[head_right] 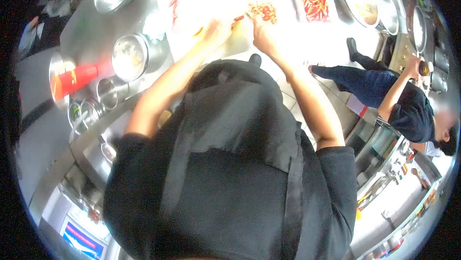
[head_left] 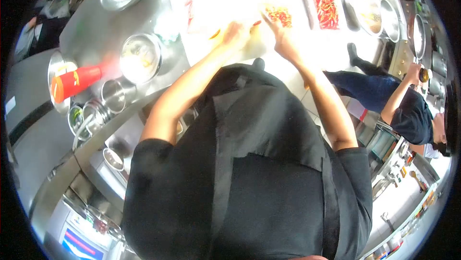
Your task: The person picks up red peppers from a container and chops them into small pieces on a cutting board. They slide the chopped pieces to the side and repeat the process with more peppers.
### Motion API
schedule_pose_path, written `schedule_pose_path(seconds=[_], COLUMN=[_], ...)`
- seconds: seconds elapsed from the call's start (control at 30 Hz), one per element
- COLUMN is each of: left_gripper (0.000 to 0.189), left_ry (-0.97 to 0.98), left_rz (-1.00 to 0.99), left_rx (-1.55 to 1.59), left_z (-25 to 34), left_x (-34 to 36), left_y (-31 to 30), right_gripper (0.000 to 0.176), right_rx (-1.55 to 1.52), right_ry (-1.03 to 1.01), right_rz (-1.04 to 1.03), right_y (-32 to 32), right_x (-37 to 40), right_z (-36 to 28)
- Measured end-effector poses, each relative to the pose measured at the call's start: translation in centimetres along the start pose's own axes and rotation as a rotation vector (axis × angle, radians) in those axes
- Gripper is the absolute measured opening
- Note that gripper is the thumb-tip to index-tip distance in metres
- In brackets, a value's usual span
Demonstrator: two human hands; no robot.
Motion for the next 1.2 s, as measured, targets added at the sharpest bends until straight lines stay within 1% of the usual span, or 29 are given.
schedule_pose_path(seconds=[0.03, 0.07, 0.13, 0.17, 0.23, 0.27, 0.3, 0.33, 0.37, 0.4, 0.47, 0.5, 0.57, 0.6, 0.63, 0.67, 0.7, 0.73, 0.83, 0.87, 0.93, 0.97, 1.0, 1.07, 1.1, 1.13, 1.2], left_gripper=[0.02, 0.02, 0.021, 0.021, 0.022, 0.022, 0.022, 0.023, 0.023, 0.022, 0.02, 0.02, 0.02, 0.02, 0.02, 0.02, 0.016, 0.015, 0.015, 0.015, 0.014, 0.014, 0.014, 0.016, 0.013, 0.012, 0.011], left_ry=[-0.006, -0.012, -0.017, -0.018, -0.018, -0.018, -0.017, -0.021, -0.028, -0.029, -0.038, -0.044, -0.079, -0.043, -0.009, -0.024, -0.075, -0.112, -0.039, -0.041, -0.031, -0.042, -0.083, -0.113, -0.095, -0.084, -0.076], left_rz=[-0.003, -0.004, -0.004, -0.007, -0.009, -0.012, -0.01, -0.01, -0.01, -0.017, -0.032, -0.031, -0.034, -0.02, -0.006, -0.007, -0.025, -0.044, -0.01, -0.02, 0.012, 0.011, -0.033, -0.071, -0.049, -0.04, -0.03], left_rx=[0.005, 0.011, 0.021, 0.024, 0.023, 0.023, 0.02, 0.021, 0.019, 0.031, 0.06, 0.072, 0.085, 0.014, -0.057, -0.055, -0.089, -0.12, -0.009, -0.004, -0.134, -0.132, -0.146, -0.163, -0.129, -0.089, -0.109], left_z=[0.0, 0.0, 0.2, 0.3, 0.2, 0.0, -0.1, -0.2, -0.4, -0.5, -0.4, -0.7, -1.3, -1.3, -1.4, -2.4, -3.8, -4.8, -2.5, -2.4, -2.7, -2.6, -2.8, -2.8, -2.9, -2.9, -3.4], left_x=[-0.2, -0.3, -0.5, -0.4, -0.4, -0.4, -0.4, -0.4, -0.5, -0.6, -0.9, -1.1, -0.1, -0.3, -0.5, -0.4, -0.4, -0.5, -0.7, -0.2, -0.7, -0.6, -0.5, -0.9, -1.1, -0.7, -1.0], left_y=[0.1, 0.2, 0.2, 0.3, 0.3, 0.3, 0.3, 0.3, 0.1, 0.0, 0.5, 0.7, 1.1, 0.9, 0.8, 1.6, 2.6, 3.9, 1.9, 2.2, 1.7, 1.5, 1.8, 2.1, 1.8, 1.8, 2.0], right_gripper=[0.065, 0.063, 0.066, 0.066, 0.068, 0.068, 0.037, 0.015, 0.013, 0.013, 0.009, 0.009, 0.024, 0.024, 0.031, 0.037, 0.037, 0.037, 0.035, 0.035, 0.018, 0.01, 0.01, 0.016, 0.016, 0.019, 0.026], right_rx=[-0.139, -0.243, 0.097, 0.098, 0.22, 0.209, 0.019, -0.167, -0.209, -0.216, 0.031, 0.029, -0.324, -0.324, -0.351, -0.384, -0.389, -0.252, 0.173, 0.168, -0.412, -0.406, -0.411, -0.221, -0.221, -0.283, -0.399], right_ry=[0.065, -0.003, 0.045, 0.054, -0.004, -0.009, -0.038, -0.07, -0.106, -0.109, -0.103, -0.115, -0.08, -0.098, -0.102, -0.096, -0.094, -0.086, -0.059, -0.054, -0.035, 0.009, 0.012, 0.041, 0.038, 0.053, 0.068], right_rz=[-0.125, 0.013, -0.082, -0.084, 0.084, 0.077, 0.101, 0.129, 0.207, 0.202, 0.299, 0.294, 0.065, 0.066, 0.102, 0.127, 0.118, 0.115, 0.107, 0.098, 0.127, 0.102, 0.092, 0.1, 0.109, 0.061, -0.021], right_y=[-0.9, -1.8, -1.8, -0.5, 2.3, 1.7, -0.2, -1.6, -2.0, -1.6, -2.2, -2.8, -1.4, -1.7, -2.2, -2.3, -1.9, -1.8, -1.6, -1.3, -1.5, -1.3, -1.2, -1.7, -2.1, -1.7, -0.9], right_x=[0.4, 0.7, 0.6, 0.0, -1.3, -0.9, -0.5, -0.4, -0.3, -0.5, 0.2, -0.2, -1.1, -1.1, -0.6, 0.2, 0.3, 0.2, -0.1, 0.5, -0.5, -0.5, -0.3, -0.6, -0.9, -0.7, -1.1], right_z=[0.3, 0.2, -1.1, -0.5, -1.0, -1.4, -1.3, -1.1, -1.2, -1.4, -2.6, -2.6, -1.2, -1.4, -1.2, -1.3, -1.9, -2.6, -3.6, -3.6, -1.6, -1.6, -2.2, -3.0, -2.9, -2.6, -1.7])
Point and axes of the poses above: each hand's wrist, its own x-axis away from the middle knuckle, its own y-axis out of the palm, z = x × y, the point moved 10 cm from there along -x, towards the middle knuckle, and after that the axes turned 12 degrees about -z, right-handed, at the moved point
